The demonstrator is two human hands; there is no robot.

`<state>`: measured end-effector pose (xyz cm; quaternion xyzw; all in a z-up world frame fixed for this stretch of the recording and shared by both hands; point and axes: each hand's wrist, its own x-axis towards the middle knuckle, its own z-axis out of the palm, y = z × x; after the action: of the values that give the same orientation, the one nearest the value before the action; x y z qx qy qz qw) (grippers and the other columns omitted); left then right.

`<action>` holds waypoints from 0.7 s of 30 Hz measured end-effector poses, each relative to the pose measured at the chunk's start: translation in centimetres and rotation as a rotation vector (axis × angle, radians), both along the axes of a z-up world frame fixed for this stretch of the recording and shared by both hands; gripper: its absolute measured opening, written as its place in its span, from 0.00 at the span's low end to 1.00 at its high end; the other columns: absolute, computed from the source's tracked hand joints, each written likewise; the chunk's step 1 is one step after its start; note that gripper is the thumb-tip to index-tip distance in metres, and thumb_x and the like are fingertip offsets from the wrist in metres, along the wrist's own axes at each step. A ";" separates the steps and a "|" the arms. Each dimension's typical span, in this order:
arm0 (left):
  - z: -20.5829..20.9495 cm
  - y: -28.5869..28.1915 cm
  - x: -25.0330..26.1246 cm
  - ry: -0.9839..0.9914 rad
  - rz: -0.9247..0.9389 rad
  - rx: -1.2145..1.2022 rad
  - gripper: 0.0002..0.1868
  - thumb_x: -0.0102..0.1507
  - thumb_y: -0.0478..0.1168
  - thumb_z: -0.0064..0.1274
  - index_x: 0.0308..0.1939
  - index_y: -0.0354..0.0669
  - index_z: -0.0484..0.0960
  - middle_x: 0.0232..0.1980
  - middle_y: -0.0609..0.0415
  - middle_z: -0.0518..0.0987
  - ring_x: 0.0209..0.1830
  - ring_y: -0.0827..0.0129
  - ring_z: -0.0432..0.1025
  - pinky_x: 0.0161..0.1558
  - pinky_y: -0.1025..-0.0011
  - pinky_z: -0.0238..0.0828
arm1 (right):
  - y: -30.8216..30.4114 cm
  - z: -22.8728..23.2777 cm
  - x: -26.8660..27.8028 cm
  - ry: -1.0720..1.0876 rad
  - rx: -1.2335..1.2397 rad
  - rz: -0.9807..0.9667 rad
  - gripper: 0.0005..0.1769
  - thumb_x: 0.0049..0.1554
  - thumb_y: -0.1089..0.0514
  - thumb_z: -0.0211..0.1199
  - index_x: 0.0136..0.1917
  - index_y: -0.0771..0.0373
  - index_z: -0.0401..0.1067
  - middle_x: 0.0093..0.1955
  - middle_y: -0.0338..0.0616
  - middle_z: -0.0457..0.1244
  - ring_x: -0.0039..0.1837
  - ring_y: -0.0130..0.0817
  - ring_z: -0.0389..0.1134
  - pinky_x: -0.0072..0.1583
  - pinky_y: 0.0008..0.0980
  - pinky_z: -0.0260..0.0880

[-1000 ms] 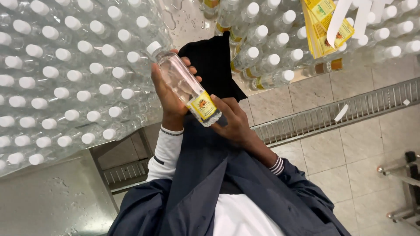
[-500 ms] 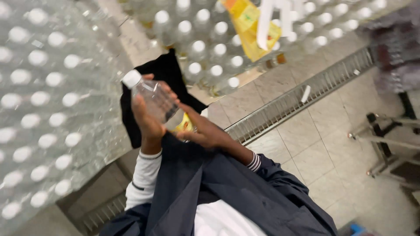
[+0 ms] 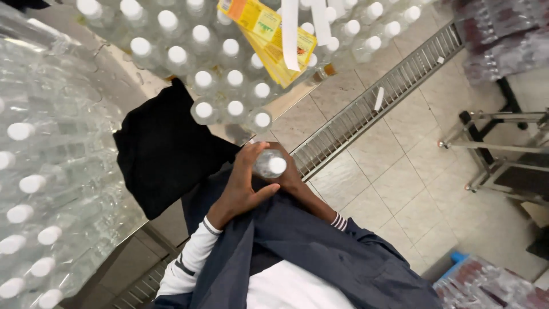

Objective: Manually peeling adhesive labels and applying them to clear plastic water bottles in a production environment.

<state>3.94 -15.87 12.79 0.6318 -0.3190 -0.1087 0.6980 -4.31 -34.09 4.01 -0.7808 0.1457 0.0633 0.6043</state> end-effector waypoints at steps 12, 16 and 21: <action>1.4 1.3 -0.7 0.116 0.048 0.221 0.32 0.70 0.37 0.59 0.77 0.33 0.70 0.65 0.40 0.79 0.65 0.46 0.78 0.65 0.52 0.76 | -13.7 -7.3 11.4 -0.342 -0.129 -0.972 0.34 0.58 0.56 0.82 0.70 0.69 0.69 0.65 0.53 0.65 0.67 0.42 0.70 0.66 0.45 0.79; 1.4 1.5 -1.5 0.170 0.053 0.241 0.28 0.71 0.38 0.57 0.76 0.34 0.73 0.62 0.41 0.83 0.63 0.46 0.79 0.63 0.53 0.78 | -12.3 -5.8 13.1 -0.181 -0.240 -0.958 0.44 0.61 0.57 0.79 0.79 0.69 0.54 0.76 0.63 0.47 0.78 0.67 0.57 0.73 0.58 0.76; 0.7 2.7 -1.7 0.226 0.122 0.234 0.26 0.73 0.40 0.54 0.74 0.33 0.75 0.60 0.39 0.84 0.63 0.46 0.79 0.63 0.52 0.78 | -13.5 -6.2 12.4 -0.155 -0.346 -0.953 0.43 0.60 0.60 0.75 0.81 0.66 0.55 0.69 0.55 0.55 0.67 0.49 0.68 0.59 0.37 0.86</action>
<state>2.22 -13.18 13.51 0.7106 -0.1846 -0.1729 0.6565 8.05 -47.58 -2.15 -0.7186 0.4485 -0.3026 0.4369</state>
